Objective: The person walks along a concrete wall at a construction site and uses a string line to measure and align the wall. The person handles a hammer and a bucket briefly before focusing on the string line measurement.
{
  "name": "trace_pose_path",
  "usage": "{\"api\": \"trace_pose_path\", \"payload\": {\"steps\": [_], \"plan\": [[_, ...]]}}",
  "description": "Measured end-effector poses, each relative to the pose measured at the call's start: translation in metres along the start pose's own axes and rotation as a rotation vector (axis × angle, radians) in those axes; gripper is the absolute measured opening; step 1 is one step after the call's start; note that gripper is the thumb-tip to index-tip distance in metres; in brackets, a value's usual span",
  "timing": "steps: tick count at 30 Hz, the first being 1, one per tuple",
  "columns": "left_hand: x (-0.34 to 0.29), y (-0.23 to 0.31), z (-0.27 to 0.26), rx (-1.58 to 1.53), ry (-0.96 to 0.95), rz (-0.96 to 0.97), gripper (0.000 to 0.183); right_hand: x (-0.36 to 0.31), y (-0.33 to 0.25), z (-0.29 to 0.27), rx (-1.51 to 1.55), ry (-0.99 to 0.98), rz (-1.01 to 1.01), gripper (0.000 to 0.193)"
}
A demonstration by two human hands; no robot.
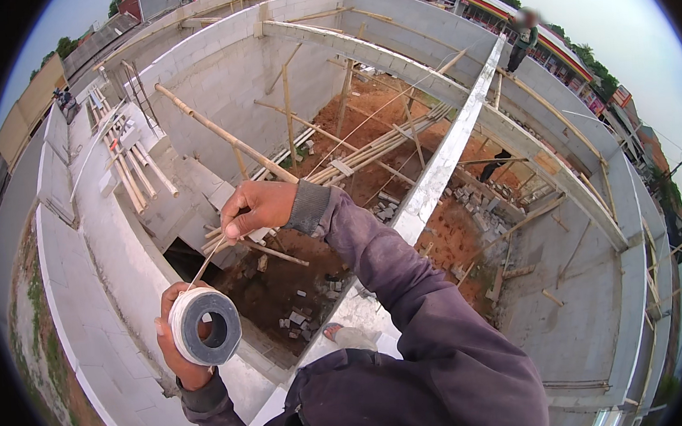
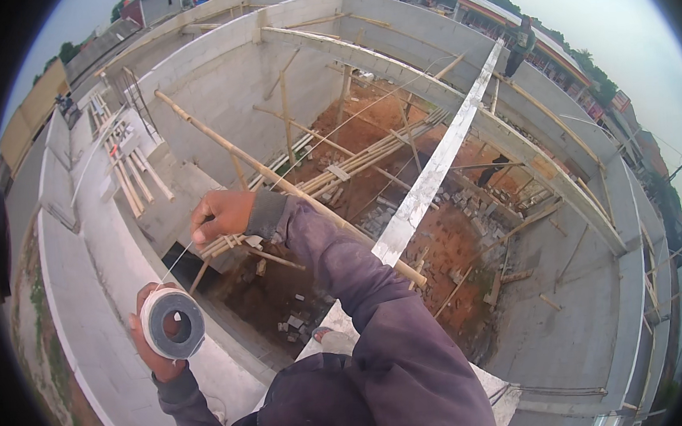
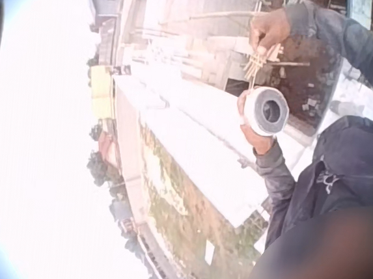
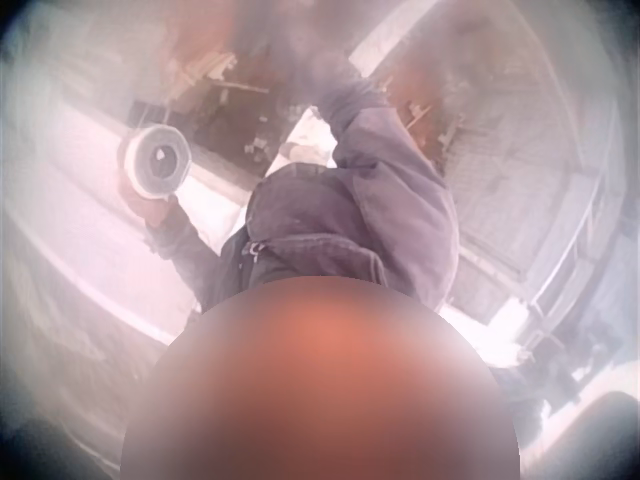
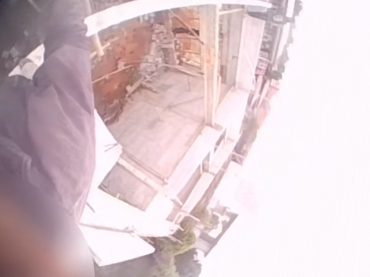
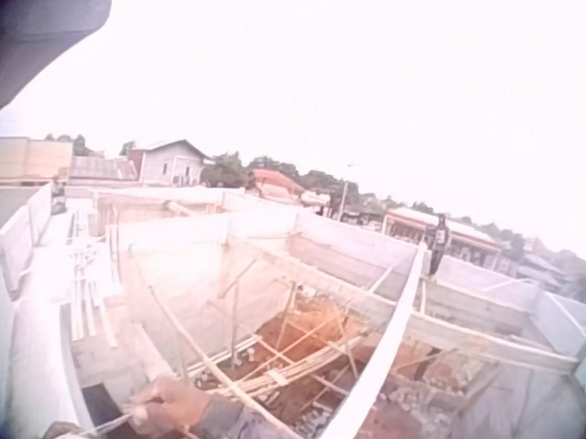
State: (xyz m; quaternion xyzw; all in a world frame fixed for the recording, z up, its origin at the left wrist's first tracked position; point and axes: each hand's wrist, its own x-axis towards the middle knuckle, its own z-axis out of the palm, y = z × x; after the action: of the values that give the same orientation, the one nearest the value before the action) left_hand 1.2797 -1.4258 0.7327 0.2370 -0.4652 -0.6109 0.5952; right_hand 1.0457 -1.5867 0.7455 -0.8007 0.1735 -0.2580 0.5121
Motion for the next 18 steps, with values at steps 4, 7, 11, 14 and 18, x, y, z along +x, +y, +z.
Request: {"api": "trace_pose_path", "payload": {"steps": [4, 7, 11, 14, 18], "plan": [[0.022, -0.001, -0.005, 0.029, 0.308, 0.19, 0.056, 0.008, 0.02, 0.022, -0.082, 0.085, -0.02, 0.017], [0.04, -0.003, -0.009, 0.088, 0.316, 0.265, 0.053, 0.01, 0.017, 0.038, -0.169, 0.05, -0.044, 0.017], [0.06, -0.012, -0.012, 0.014, 0.422, 0.291, 0.048, 0.013, 0.004, 0.052, -0.292, 0.063, -0.052, 0.011], [0.071, -0.024, -0.011, 0.009, 0.604, 0.269, 0.051, 0.018, 0.001, 0.061, -0.384, 0.077, -0.09, 0.01], [0.079, -0.035, -0.009, 0.179, 0.681, 0.37, 0.054, 0.023, 0.006, 0.067, -0.489, 0.166, -0.134, 0.01]]}}
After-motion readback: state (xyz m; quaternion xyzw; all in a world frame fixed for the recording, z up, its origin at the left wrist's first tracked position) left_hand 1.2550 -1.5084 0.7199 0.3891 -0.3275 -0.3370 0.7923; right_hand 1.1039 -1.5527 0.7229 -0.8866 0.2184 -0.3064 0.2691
